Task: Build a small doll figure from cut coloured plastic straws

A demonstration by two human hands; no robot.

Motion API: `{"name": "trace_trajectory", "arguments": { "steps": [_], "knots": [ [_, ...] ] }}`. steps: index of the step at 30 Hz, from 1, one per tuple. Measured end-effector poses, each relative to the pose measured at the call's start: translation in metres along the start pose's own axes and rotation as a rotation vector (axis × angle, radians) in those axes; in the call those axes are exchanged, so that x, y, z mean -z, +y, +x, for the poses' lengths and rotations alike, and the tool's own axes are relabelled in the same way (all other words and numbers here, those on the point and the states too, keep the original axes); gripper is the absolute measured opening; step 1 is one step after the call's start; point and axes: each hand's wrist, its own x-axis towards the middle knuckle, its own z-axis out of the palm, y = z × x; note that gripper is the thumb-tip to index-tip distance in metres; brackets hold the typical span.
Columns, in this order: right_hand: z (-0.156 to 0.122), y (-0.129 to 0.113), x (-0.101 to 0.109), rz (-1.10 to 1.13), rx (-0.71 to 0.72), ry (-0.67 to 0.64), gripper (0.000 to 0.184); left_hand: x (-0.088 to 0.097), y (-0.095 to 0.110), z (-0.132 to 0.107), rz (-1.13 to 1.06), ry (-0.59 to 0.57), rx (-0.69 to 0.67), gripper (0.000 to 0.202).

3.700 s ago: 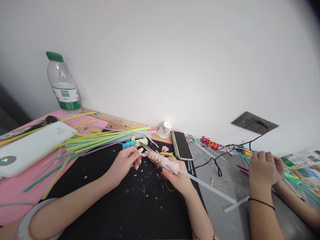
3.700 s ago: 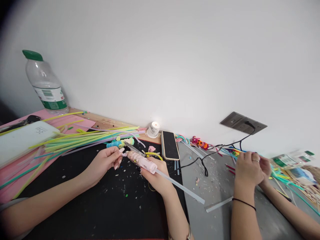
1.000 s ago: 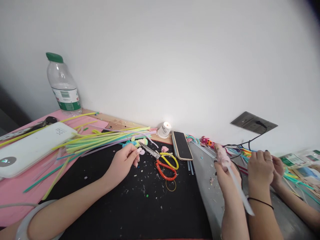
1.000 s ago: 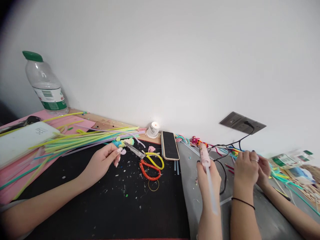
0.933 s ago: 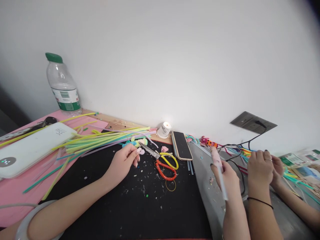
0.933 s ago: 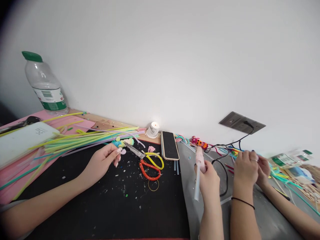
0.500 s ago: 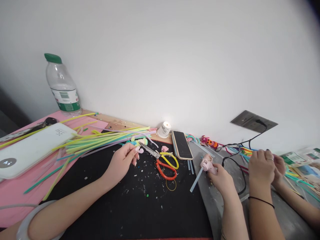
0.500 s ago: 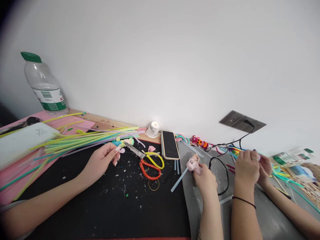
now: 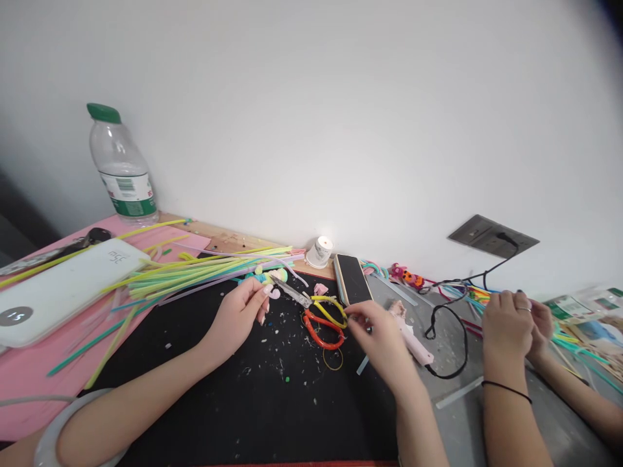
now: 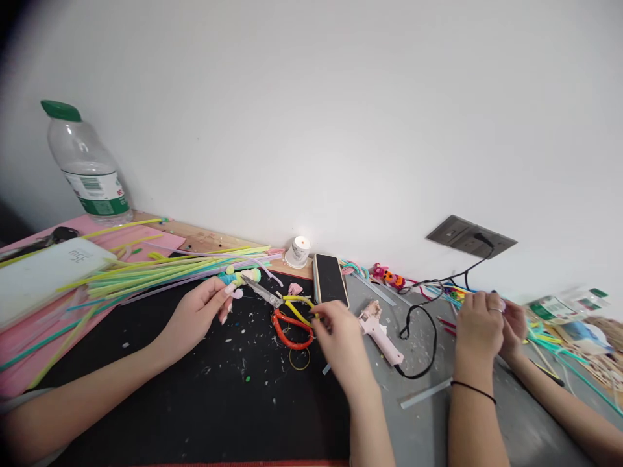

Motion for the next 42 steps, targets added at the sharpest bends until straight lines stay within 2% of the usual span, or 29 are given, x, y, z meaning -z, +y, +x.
{"name": "trace_trajectory", "arguments": {
  "steps": [3, 6, 9, 26, 29, 31, 38, 42],
  "knots": [
    [-0.003, -0.033, -0.023, 0.176, 0.245, -0.371, 0.022, 0.000, 0.001, 0.000, 0.006, 0.010, 0.002, 0.032],
    [-0.008, -0.045, -0.040, 0.188, 0.314, -0.510, 0.025, 0.000, 0.001, 0.000, 0.003, 0.012, -0.002, 0.033],
    [-0.009, -0.045, -0.046, 0.155, 0.295, -0.535, 0.025, 0.000, 0.001, -0.001, -0.017, 0.002, 0.003, 0.032],
    [-0.011, -0.045, -0.049, 0.165, 0.291, -0.561, 0.025, 0.000, 0.001, 0.000, -0.017, -0.006, 0.009, 0.032],
    [-0.010, -0.047, -0.045, 0.229, 0.269, -0.508, 0.025, -0.001, 0.000, -0.001, 0.004, -0.017, 0.000, 0.032],
    [-0.008, -0.049, -0.044, 0.296, 0.246, -0.421, 0.024, -0.001, 0.001, -0.001, 0.027, -0.024, -0.004, 0.031],
    [0.002, -0.062, -0.052, 0.477, 0.137, 0.110, 0.017, -0.002, 0.001, -0.007, 0.123, -0.082, -0.044, 0.033],
    [0.005, -0.071, -0.062, 0.436, 0.116, 0.260, 0.016, -0.003, -0.002, -0.009, 0.149, -0.122, -0.065, 0.032]
  ]
}}
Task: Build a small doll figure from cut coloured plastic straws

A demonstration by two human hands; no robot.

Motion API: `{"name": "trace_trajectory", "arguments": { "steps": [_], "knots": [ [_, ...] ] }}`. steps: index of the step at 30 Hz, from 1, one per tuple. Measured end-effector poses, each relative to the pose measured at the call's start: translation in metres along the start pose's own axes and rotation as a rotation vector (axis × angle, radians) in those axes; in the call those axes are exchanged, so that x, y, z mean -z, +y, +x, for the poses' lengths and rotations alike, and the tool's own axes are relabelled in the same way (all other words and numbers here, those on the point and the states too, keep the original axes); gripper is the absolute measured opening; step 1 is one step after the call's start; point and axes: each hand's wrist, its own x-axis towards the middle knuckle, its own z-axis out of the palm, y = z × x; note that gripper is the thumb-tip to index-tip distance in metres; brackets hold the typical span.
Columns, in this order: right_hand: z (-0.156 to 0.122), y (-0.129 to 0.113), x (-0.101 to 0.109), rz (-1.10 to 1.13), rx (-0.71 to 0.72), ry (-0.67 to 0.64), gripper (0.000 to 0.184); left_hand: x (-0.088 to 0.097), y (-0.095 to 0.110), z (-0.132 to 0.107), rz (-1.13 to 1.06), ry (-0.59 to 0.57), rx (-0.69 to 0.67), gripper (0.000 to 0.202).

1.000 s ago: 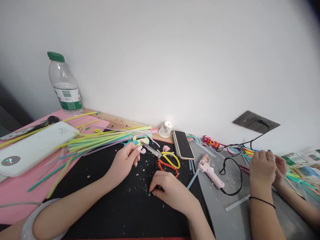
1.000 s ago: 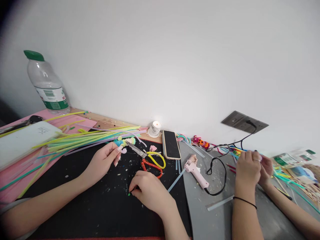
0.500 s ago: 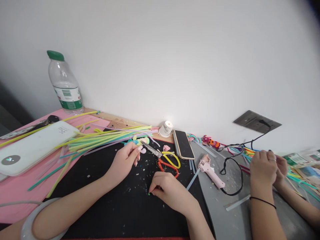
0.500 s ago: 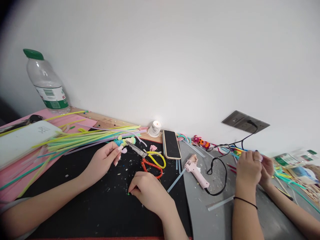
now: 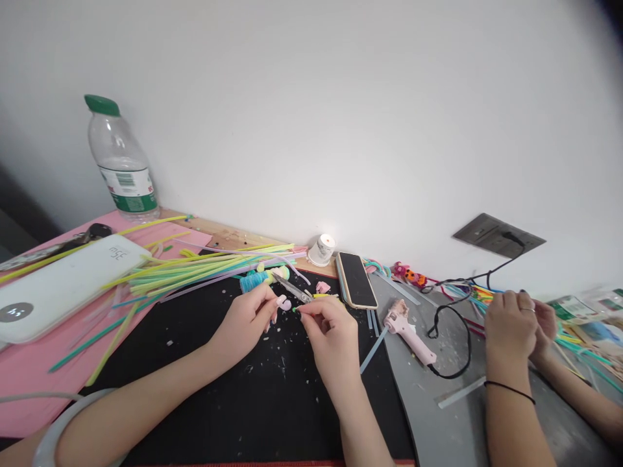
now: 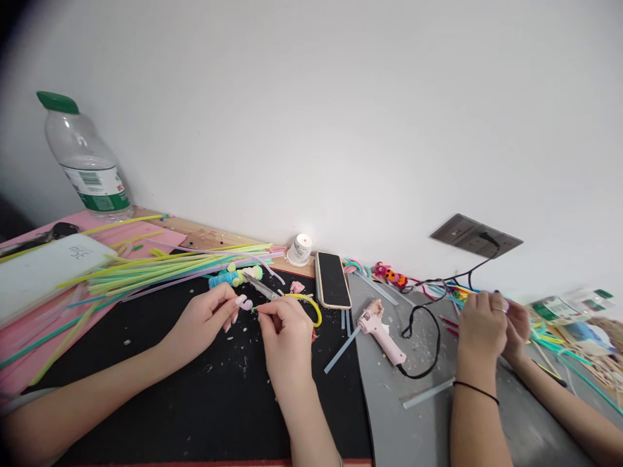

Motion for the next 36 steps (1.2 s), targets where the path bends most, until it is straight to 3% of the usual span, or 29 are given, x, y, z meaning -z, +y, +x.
{"name": "trace_trajectory", "arguments": {
  "steps": [18, 36],
  "knots": [
    [-0.0015, -0.0047, -0.0065, -0.135, 0.048, 0.022, 0.015, -0.0026, -0.0008, -0.0010, -0.010, -0.031, -0.003, 0.031],
    [0.0000, -0.0035, -0.0061, -0.115, 0.126, 0.048, 0.016, -0.0026, 0.0006, -0.0016, -0.015, -0.028, -0.004, 0.030]
  ]
}}
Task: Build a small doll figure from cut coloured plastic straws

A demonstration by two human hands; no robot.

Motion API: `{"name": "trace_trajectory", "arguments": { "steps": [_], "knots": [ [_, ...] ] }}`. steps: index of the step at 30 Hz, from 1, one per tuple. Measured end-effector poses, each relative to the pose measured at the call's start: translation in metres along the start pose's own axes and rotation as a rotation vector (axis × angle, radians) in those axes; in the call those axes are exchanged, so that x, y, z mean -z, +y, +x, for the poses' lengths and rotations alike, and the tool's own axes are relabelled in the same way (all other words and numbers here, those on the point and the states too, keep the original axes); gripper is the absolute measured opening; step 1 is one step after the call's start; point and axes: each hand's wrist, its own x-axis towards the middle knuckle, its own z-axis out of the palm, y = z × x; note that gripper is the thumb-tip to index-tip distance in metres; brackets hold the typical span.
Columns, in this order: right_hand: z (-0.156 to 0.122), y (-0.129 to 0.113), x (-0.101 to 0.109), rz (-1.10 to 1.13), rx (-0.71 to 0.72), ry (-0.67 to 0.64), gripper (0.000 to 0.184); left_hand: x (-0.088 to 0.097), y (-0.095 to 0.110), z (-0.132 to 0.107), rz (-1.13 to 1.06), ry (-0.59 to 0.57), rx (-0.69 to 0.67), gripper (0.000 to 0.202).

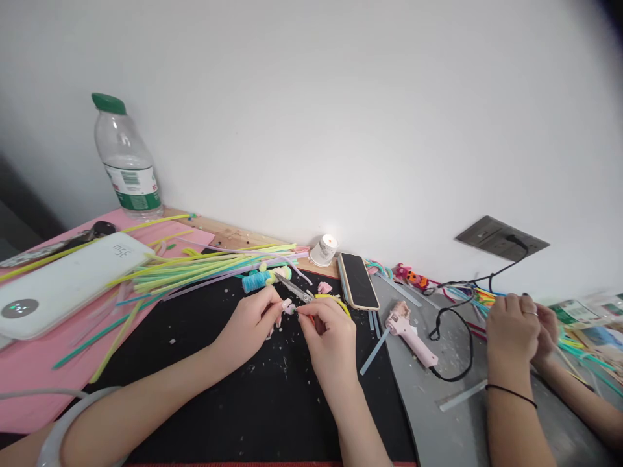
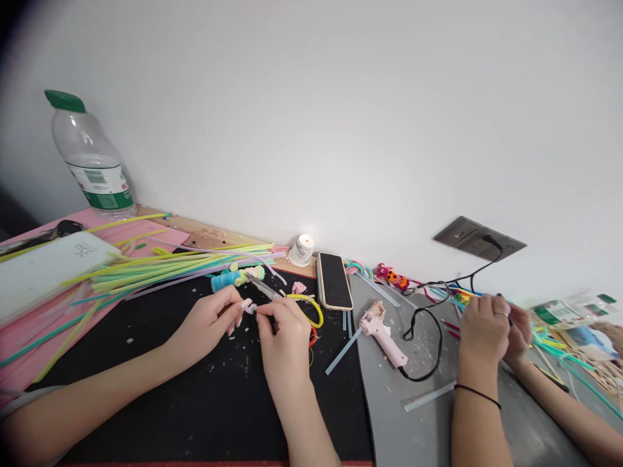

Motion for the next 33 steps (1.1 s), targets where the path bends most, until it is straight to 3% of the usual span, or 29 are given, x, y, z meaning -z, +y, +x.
{"name": "trace_trajectory", "arguments": {
  "steps": [11, 22, 33],
  "knots": [
    [-0.0002, -0.0012, 0.0006, -0.007, 0.002, -0.021, 0.017, 0.0002, 0.0008, -0.0003, 0.006, 0.009, -0.015, 0.030],
    [0.0001, 0.0070, -0.0005, 0.107, -0.208, -0.047, 0.010, 0.0004, 0.0002, -0.0001, 0.013, -0.005, -0.003, 0.030],
    [0.0005, 0.0082, -0.0016, 0.091, -0.241, -0.056, 0.009, 0.0000, -0.0001, -0.0006, 0.010, -0.008, -0.021, 0.030]
  ]
}}
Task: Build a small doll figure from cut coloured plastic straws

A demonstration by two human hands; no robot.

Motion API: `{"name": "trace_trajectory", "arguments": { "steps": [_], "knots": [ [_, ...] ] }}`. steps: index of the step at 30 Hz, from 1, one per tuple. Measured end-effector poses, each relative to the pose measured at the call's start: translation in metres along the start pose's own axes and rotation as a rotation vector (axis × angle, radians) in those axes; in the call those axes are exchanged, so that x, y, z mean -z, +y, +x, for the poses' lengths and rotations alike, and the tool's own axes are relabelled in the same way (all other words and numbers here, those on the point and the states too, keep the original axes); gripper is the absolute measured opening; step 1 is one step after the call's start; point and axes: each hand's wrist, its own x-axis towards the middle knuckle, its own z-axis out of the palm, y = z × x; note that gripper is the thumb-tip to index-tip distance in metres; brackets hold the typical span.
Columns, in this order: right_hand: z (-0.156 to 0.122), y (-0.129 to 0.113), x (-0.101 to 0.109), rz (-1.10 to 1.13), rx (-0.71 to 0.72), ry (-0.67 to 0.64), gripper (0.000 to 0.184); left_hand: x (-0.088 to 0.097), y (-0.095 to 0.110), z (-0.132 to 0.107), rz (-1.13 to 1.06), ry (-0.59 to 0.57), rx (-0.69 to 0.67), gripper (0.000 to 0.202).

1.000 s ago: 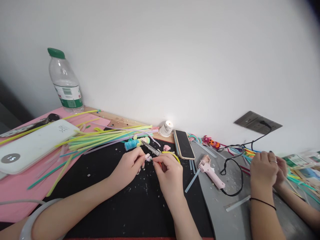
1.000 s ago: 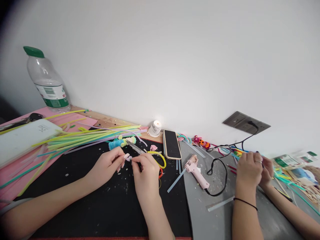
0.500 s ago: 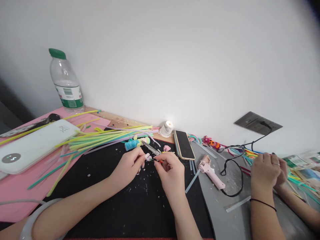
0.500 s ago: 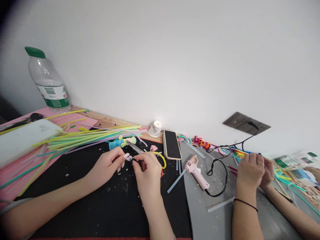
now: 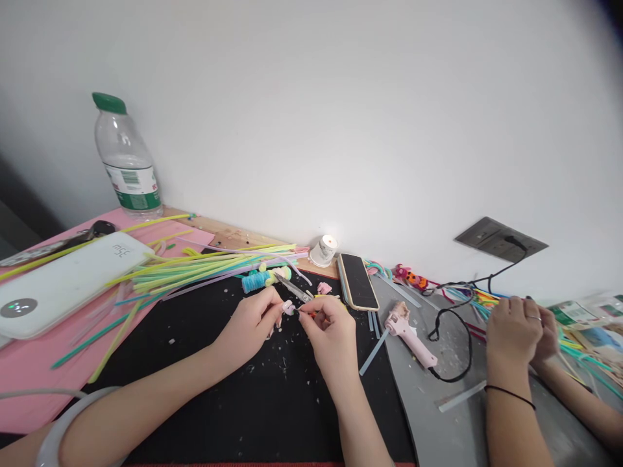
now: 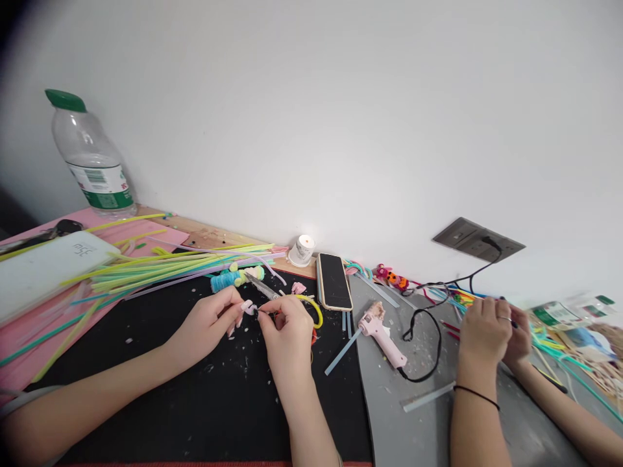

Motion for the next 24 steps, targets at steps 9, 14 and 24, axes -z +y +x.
{"name": "trace_trajectory", "arguments": {
  "steps": [9, 14, 24],
  "knots": [
    [0.0007, -0.0006, -0.0011, -0.036, 0.046, 0.009, 0.009, -0.0013, -0.0002, 0.0005, -0.045, -0.008, 0.026, 0.031],
    [-0.0004, 0.0011, -0.0004, -0.018, 0.035, 0.017, 0.008, -0.0015, 0.0011, 0.0011, -0.075, -0.008, 0.056, 0.031],
    [-0.0001, 0.0012, -0.0011, -0.028, 0.040, 0.024, 0.009, -0.0015, 0.0007, 0.0013, -0.087, 0.000, 0.040, 0.030]
  ]
}}
